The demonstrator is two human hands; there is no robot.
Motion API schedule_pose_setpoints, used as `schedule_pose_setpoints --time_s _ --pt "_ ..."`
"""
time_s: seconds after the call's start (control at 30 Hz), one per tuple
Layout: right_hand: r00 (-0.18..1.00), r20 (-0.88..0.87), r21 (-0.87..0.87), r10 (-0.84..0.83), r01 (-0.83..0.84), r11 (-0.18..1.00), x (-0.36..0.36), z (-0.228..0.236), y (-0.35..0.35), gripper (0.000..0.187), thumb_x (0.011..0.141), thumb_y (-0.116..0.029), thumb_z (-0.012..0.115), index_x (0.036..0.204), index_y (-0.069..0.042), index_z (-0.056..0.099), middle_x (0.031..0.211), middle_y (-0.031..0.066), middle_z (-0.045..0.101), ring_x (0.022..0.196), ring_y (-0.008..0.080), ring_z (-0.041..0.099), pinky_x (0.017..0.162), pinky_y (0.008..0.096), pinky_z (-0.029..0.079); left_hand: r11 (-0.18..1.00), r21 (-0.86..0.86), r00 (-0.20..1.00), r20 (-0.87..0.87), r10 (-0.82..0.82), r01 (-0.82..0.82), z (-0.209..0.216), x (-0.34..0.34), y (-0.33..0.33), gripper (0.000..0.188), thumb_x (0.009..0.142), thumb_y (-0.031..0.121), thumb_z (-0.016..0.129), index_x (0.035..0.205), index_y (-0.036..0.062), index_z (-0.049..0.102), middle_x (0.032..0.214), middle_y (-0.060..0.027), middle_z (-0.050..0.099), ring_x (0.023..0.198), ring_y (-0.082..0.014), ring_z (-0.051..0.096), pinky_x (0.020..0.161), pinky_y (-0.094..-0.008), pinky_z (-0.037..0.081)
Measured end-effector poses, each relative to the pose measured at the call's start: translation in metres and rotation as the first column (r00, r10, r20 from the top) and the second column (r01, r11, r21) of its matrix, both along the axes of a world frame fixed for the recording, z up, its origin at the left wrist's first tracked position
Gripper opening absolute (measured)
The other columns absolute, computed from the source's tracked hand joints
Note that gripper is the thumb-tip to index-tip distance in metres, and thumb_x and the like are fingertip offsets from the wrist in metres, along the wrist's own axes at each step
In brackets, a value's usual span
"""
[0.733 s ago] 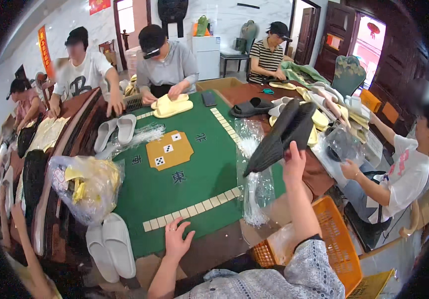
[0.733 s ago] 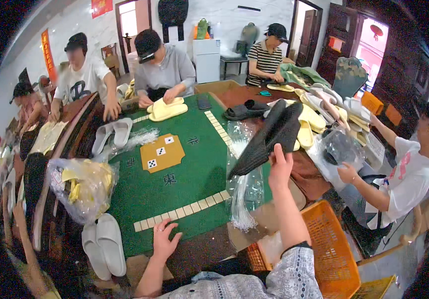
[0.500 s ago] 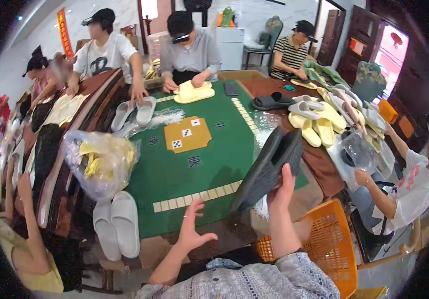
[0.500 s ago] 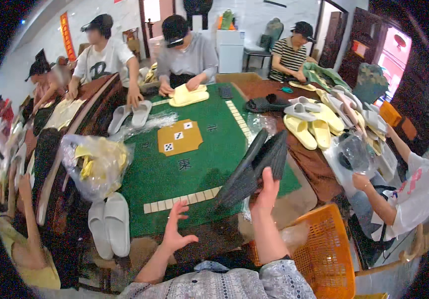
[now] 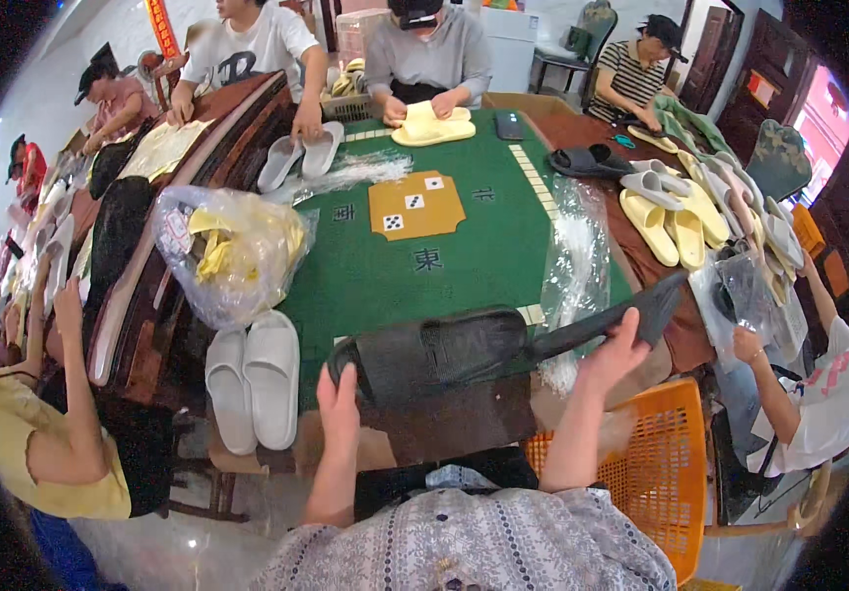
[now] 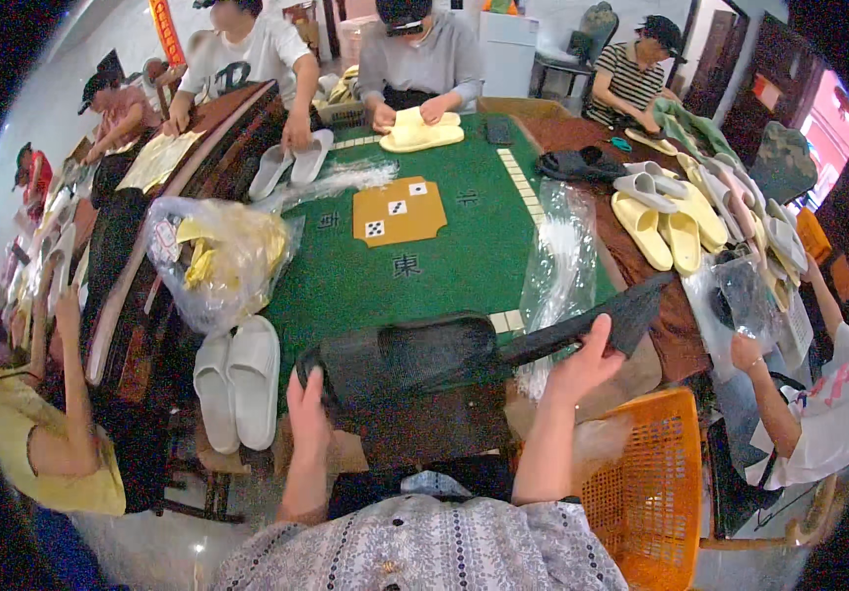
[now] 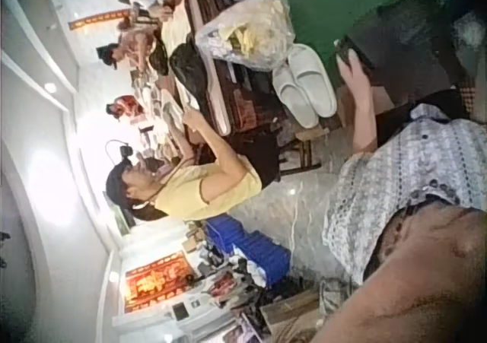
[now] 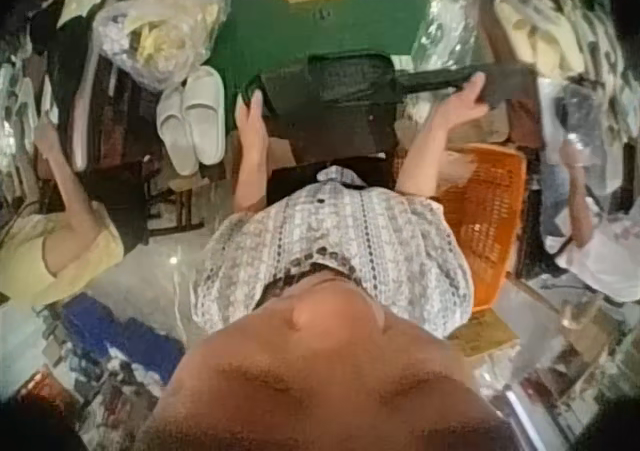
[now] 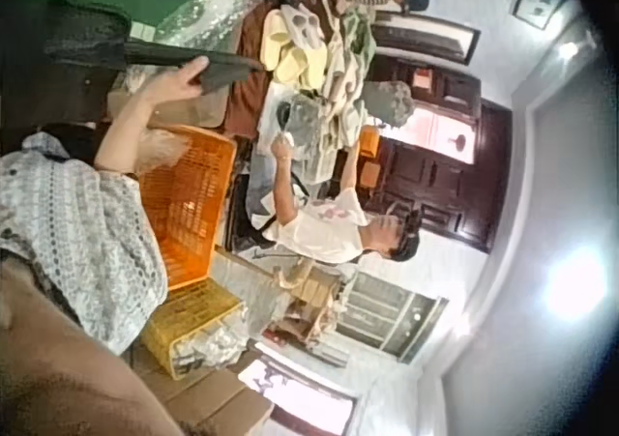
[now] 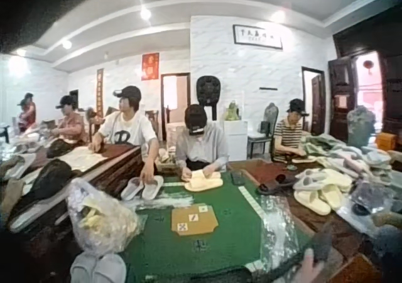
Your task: The person pairs slippers together by taking plastic fasteners from the table and threading them through each pair of slippers by hand.
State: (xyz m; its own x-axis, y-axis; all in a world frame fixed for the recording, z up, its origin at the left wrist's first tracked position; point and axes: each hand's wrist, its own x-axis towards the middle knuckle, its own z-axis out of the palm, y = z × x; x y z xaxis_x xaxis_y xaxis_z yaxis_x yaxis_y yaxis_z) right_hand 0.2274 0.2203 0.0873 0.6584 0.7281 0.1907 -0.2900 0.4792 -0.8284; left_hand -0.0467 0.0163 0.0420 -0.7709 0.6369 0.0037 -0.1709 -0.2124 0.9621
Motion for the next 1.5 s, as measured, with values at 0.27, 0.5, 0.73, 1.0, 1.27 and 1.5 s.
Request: schedule_pose_setpoints --time_s 0.27,0.5,0.73,1.0,1.27,1.5 --pt "0.787 0.305 -0.239 0.537 -0.483 0.843 -0.025 -0.001 -0.039 0.031 0.088 -0.007 0.070 0.114 0.002 0.056 0.107 0.0061 0.064 0.090 0.0123 0.059 0.080 0.0272 0.049 0.962 -0.206 0.971 -0.121 -0.207 0.180 0.013 -0.071 0.029 0.023 0.093 0.024 0.066 0.092 0.0009 0.070 0.081 0.0035 0.065 0.075 -0.0049 0.056 0.066 -0.0222 0.044" --pt "0.208 0.722 -0.498 0.660 -0.506 0.705 -0.073 -0.049 -0.058 0.039 0.077 -0.031 0.078 0.077 0.003 0.058 0.066 0.0140 0.062 0.059 0.0244 0.061 0.055 0.0368 0.047 0.802 -0.474 0.859 -0.162 -0.486 0.364 -0.037 -0.092 0.085 0.037 0.088 0.035 0.071 0.090 -0.0015 0.073 0.079 -0.0014 0.068 0.072 -0.0087 0.058 0.066 -0.0257 0.046" --pt "-0.003 0.805 -0.519 0.593 -0.488 0.702 -0.093 -0.053 -0.064 0.038 0.088 -0.035 0.068 0.088 -0.001 0.051 0.076 0.0162 0.059 0.073 0.0367 0.059 0.065 0.0456 0.047 0.915 -0.379 0.878 -0.379 -0.292 0.141 -0.048 -0.085 0.122 0.036 0.090 0.030 0.070 0.104 -0.0028 0.071 0.088 -0.0057 0.071 0.081 -0.0099 0.062 0.077 -0.0251 0.049" --pt "-0.134 0.942 -0.332 0.309 -0.521 0.787 -0.084 -0.061 -0.061 0.028 0.085 -0.022 0.067 0.106 -0.004 0.061 0.097 0.0137 0.061 0.094 0.0359 0.057 0.082 0.0451 0.048 0.943 -0.333 0.651 -0.716 -0.252 -0.001 -0.025 -0.045 0.106 0.044 0.081 0.035 0.075 0.110 0.0031 0.068 0.119 -0.0171 0.063 0.108 -0.0318 0.062 0.094 -0.0394 0.048" --pt "-0.178 0.894 -0.438 0.411 -0.538 0.720 -0.084 -0.057 -0.059 0.021 0.085 -0.018 0.065 0.099 -0.003 0.064 0.097 0.0150 0.063 0.093 0.0358 0.060 0.080 0.0449 0.051 0.918 -0.370 0.486 -0.782 -0.391 0.143 -0.037 -0.033 0.101 0.036 0.082 0.034 0.073 0.108 0.0098 0.071 0.121 -0.0130 0.065 0.120 -0.0356 0.053 0.105 -0.0449 0.039" --pt "0.060 0.873 -0.345 0.485 -0.628 0.698 -0.067 -0.041 -0.077 0.022 0.086 -0.014 0.066 0.105 -0.004 0.065 0.091 0.0122 0.065 0.088 0.0316 0.063 0.077 0.0415 0.051 0.924 -0.312 0.682 -0.627 -0.375 0.221 -0.055 -0.043 0.104 0.023 0.088 0.021 0.068 0.105 0.0065 0.071 0.117 -0.0098 0.068 0.127 -0.0308 0.052 0.107 -0.0417 0.039"
